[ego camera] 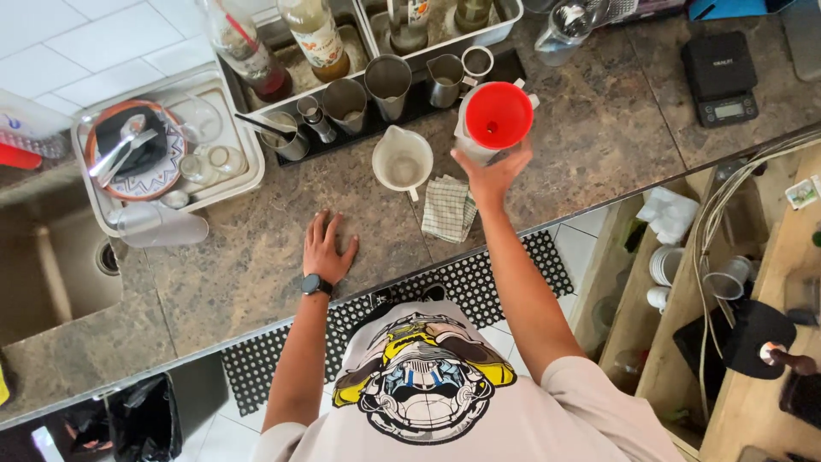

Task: Wiping down a coffee shop counter with a rag.

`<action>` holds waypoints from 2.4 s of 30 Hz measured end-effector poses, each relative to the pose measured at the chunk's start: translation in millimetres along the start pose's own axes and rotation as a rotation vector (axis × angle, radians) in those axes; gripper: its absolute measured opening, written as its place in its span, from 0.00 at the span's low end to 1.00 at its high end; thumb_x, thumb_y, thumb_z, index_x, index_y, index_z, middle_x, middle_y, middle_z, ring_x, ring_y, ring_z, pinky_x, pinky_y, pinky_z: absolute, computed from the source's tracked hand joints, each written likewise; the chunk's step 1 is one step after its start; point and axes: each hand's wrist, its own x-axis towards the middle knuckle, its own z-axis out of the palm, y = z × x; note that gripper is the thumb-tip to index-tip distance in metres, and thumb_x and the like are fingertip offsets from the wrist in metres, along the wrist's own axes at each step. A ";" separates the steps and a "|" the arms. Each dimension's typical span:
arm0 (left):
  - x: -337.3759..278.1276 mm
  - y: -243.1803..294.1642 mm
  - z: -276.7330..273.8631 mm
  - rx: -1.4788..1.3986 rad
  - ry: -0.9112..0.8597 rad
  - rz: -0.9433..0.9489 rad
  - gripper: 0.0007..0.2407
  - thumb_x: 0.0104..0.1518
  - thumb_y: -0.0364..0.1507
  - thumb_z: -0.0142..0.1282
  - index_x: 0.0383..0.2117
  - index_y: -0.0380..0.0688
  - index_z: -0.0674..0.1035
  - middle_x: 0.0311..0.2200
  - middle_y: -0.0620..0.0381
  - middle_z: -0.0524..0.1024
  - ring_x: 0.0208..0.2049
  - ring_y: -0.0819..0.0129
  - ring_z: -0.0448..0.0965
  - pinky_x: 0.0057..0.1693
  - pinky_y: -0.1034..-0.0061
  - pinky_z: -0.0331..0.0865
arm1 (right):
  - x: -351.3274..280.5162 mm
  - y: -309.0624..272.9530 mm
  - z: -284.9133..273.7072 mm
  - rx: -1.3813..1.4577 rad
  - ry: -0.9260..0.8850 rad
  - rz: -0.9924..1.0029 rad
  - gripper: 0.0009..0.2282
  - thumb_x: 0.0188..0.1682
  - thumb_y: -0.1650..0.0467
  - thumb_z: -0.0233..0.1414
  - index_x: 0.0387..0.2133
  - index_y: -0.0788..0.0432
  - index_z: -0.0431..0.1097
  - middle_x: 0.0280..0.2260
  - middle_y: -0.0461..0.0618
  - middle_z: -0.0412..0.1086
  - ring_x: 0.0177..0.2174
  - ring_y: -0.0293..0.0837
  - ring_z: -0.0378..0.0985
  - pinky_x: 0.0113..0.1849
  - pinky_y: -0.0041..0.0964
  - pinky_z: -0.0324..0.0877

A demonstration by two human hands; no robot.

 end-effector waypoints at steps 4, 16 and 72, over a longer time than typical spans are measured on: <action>1.2 1.7 -1.8 0.006 -0.017 -0.019 0.26 0.56 0.44 0.62 0.61 0.58 0.72 0.63 0.52 0.64 0.66 0.49 0.65 0.68 0.53 0.63 | -50.9 -30.9 -21.6 -0.117 -0.123 0.303 0.55 0.33 0.60 0.78 0.69 0.60 0.44 0.66 0.72 0.42 0.65 0.80 0.33 0.63 0.77 0.27; 107.0 108.5 -56.3 -0.375 0.235 0.147 0.11 0.59 0.34 0.65 0.44 0.51 0.79 0.36 0.61 0.75 0.39 0.57 0.81 0.46 0.66 0.75 | -94.1 -26.9 -53.7 -0.553 -0.729 -0.315 0.24 0.56 0.50 0.47 0.61 0.45 0.63 0.63 0.58 0.55 0.65 0.61 0.55 0.62 0.65 0.48; 101.6 69.5 46.9 -1.045 -0.312 -0.167 0.25 0.70 0.39 0.53 0.66 0.41 0.59 0.61 0.32 0.65 0.51 0.35 0.79 0.53 0.48 0.77 | -73.4 -2.0 -44.8 -0.723 -0.734 -0.205 0.29 0.53 0.50 0.43 0.67 0.47 0.57 0.67 0.55 0.49 0.67 0.54 0.49 0.64 0.58 0.44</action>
